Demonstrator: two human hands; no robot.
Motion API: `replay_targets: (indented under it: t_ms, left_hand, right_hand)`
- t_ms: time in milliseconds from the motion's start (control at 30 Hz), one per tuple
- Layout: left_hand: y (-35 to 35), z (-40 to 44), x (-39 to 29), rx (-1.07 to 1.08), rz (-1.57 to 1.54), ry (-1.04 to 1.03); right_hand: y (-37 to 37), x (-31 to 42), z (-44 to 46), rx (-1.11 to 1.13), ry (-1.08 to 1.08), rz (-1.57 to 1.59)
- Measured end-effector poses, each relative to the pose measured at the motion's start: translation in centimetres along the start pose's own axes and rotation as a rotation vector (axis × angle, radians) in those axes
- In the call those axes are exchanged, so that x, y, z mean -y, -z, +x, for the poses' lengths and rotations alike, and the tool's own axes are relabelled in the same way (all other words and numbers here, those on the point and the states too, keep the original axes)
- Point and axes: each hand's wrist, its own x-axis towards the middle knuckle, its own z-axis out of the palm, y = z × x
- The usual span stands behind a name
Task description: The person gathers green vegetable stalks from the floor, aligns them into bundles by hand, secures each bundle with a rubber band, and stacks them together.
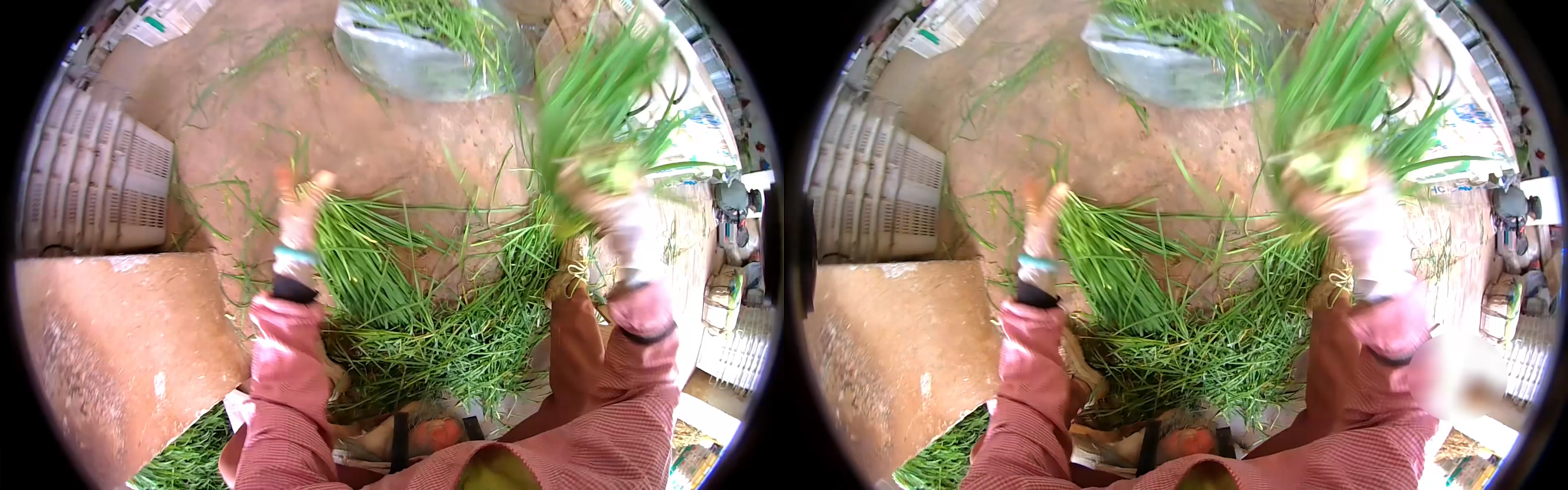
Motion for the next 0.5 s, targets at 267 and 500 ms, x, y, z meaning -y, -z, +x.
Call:
replay_targets:
  t_ms: [267, 500]
  left_hand:
    - [-8.3, -26.4, -2.9, 0.786, -0.447, 0.343]
    - [7.5, -30.4, -12.6, 0.133, -1.064, -0.269]
  right_hand:
    - [-8.0, 3.0, -8.8, 0.616, -0.067, 0.191]
    - [-19.8, 19.5, -19.7, 0.922, 0.576, 0.096]
